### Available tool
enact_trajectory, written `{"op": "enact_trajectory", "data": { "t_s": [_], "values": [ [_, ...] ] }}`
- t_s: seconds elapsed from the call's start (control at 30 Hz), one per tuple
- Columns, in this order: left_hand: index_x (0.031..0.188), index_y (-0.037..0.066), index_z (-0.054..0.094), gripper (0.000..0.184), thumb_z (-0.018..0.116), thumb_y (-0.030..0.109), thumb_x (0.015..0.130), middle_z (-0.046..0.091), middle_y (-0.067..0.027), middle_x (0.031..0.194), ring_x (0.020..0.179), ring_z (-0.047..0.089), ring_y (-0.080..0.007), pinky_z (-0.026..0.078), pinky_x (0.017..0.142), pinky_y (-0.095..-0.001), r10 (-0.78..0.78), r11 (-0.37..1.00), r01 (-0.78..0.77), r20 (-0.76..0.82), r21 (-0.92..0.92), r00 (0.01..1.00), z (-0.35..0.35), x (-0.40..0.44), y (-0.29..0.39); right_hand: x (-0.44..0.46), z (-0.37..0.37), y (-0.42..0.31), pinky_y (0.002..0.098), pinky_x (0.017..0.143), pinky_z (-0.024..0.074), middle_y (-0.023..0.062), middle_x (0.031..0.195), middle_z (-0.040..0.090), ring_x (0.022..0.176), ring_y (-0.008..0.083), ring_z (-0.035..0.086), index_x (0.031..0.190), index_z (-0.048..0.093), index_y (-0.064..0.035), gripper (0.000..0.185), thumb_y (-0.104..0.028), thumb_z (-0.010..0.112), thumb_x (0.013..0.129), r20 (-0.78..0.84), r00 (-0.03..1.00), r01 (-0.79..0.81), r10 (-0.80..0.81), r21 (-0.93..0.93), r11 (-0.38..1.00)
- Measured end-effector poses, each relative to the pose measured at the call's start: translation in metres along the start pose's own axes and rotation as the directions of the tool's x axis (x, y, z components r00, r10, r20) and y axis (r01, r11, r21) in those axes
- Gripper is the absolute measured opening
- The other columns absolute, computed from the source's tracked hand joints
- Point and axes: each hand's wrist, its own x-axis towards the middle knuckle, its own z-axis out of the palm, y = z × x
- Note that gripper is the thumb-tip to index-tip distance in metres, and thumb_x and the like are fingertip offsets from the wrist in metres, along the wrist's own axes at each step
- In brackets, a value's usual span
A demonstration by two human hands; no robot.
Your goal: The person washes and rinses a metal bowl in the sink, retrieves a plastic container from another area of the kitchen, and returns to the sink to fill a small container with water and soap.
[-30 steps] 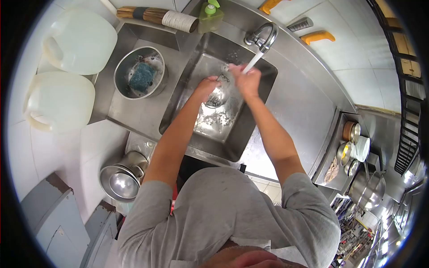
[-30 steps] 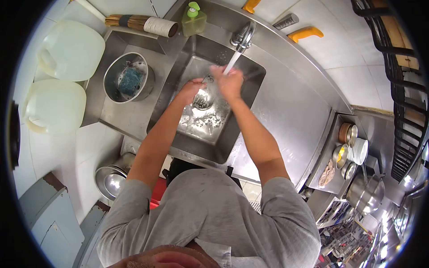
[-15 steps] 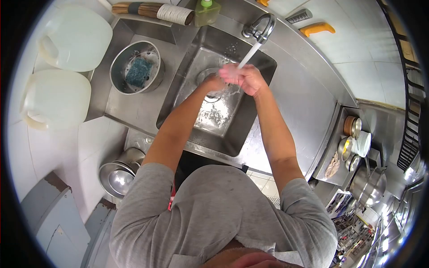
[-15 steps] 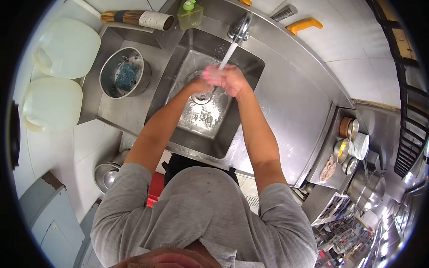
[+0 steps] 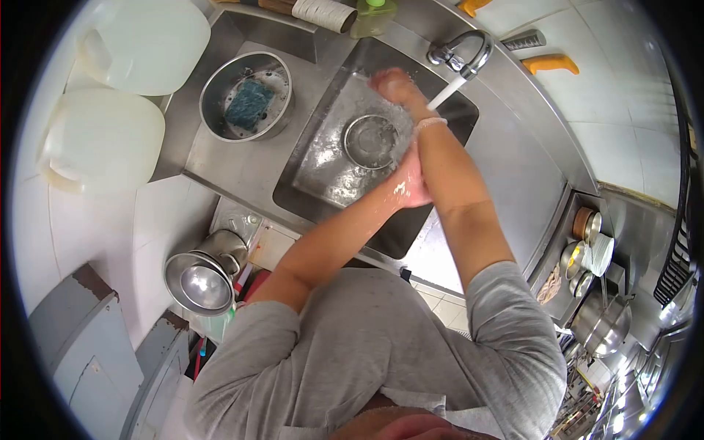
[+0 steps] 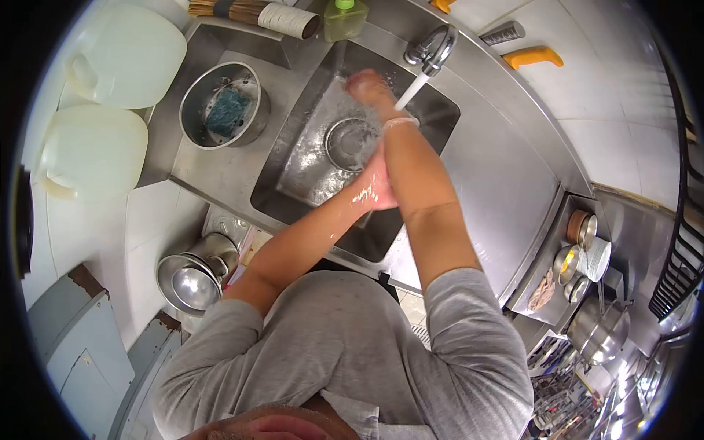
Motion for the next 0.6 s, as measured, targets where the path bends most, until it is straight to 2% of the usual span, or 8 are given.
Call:
{"op": "enact_trajectory", "data": {
  "t_s": [0.07,0.13,0.17,0.27,0.4,0.47,0.53,0.6],
  "values": [
    [0.111,0.001,0.065,0.066,0.051,0.062,0.093,0.069,-0.0189,0.105,0.092,0.066,-0.0340,0.053,0.084,-0.0479,-0.224,0.895,0.228,-0.057,0.383,0.973,-0.042,-0.020,0.007,-0.008,-0.010,0.024,0.0403,0.079,0.0574,0.0173,0.101,0.072,0.090,0.0285,0.071,0.104,0.068,0.0040,0.028,-0.020,0.057,0.096,-0.016,0.995,-0.093,0.096,-0.443,0.892],
    [0.112,0.000,0.064,0.061,0.066,0.056,0.088,0.069,-0.0204,0.107,0.098,0.067,-0.0327,0.055,0.083,-0.0439,0.256,0.126,0.157,-0.185,0.980,0.949,-0.110,-0.019,0.055,-0.027,-0.018,0.044,0.0397,0.077,0.0579,0.0176,0.097,0.072,0.087,0.0285,0.071,0.099,0.069,0.0050,0.026,-0.018,0.060,0.094,0.028,0.982,-0.158,0.187,-0.419,0.894],
    [0.115,-0.001,0.062,0.059,0.076,0.046,0.082,0.067,-0.0227,0.112,0.104,0.066,-0.0340,0.053,0.088,-0.0447,0.611,-0.276,0.220,-0.006,0.936,0.792,-0.159,-0.023,0.080,-0.041,-0.019,0.053,0.0394,0.076,0.0581,0.0177,0.095,0.073,0.086,0.0285,0.072,0.097,0.070,0.0055,0.024,-0.017,0.061,0.093,0.065,0.975,-0.185,0.214,-0.307,0.934],
    [0.123,-0.007,0.055,0.073,0.078,0.045,0.077,0.062,-0.0289,0.121,0.114,0.061,-0.0396,0.050,0.098,-0.0442,0.813,-0.252,0.685,-0.234,0.683,0.533,-0.220,-0.034,0.135,-0.090,-0.019,0.065,0.0395,0.079,0.0590,0.0202,0.105,0.072,0.091,0.0311,0.072,0.116,0.064,0.0085,0.030,-0.009,0.058,0.093,0.211,0.962,-0.222,0.171,0.252,0.942],
    [0.127,-0.003,0.053,0.080,0.081,0.047,0.072,0.065,-0.0248,0.115,0.113,0.062,-0.0383,0.051,0.097,-0.0427,0.755,-0.129,0.752,-0.428,0.646,0.497,-0.277,-0.014,0.142,-0.122,-0.012,0.041,0.0406,0.086,0.0587,0.0249,0.110,0.069,0.099,0.0310,0.071,0.120,0.057,0.0144,0.036,-0.010,0.058,0.094,0.217,0.976,-0.138,0.034,0.488,0.862],
    [0.117,-0.003,0.060,0.068,0.082,0.043,0.071,0.069,-0.0231,0.103,0.106,0.066,-0.0359,0.054,0.092,-0.0437,0.634,0.149,0.669,-0.590,0.728,0.501,-0.285,-0.003,0.138,-0.126,-0.015,0.039,0.0396,0.084,0.0589,0.0228,0.107,0.070,0.097,0.0305,0.071,0.116,0.060,0.0120,0.033,-0.011,0.060,0.093,0.187,0.982,-0.110,0.027,0.453,0.885],
    [0.109,0.001,0.066,0.053,0.081,0.037,0.072,0.071,-0.0191,0.092,0.096,0.069,-0.0328,0.055,0.086,-0.0435,0.556,-0.163,0.672,-0.496,0.722,0.667,-0.297,0.011,0.138,-0.128,-0.018,0.034,0.0387,0.083,0.0590,0.0218,0.106,0.071,0.096,0.0298,0.071,0.114,0.062,0.0109,0.031,-0.011,0.061,0.093,0.135,0.990,-0.077,0.030,0.360,0.930],
    [0.101,0.008,0.071,0.036,0.077,0.031,0.074,0.072,-0.0128,0.082,0.084,0.070,-0.0290,0.056,0.079,-0.0422,0.283,-0.880,0.364,-0.279,0.306,0.918,-0.315,0.030,0.152,-0.130,-0.017,0.030,0.0378,0.082,0.0589,0.0219,0.105,0.071,0.095,0.0291,0.072,0.113,0.063,0.0111,0.029,-0.010,0.059,0.093,0.068,0.997,-0.057,0.044,0.203,0.978]
  ]
}}
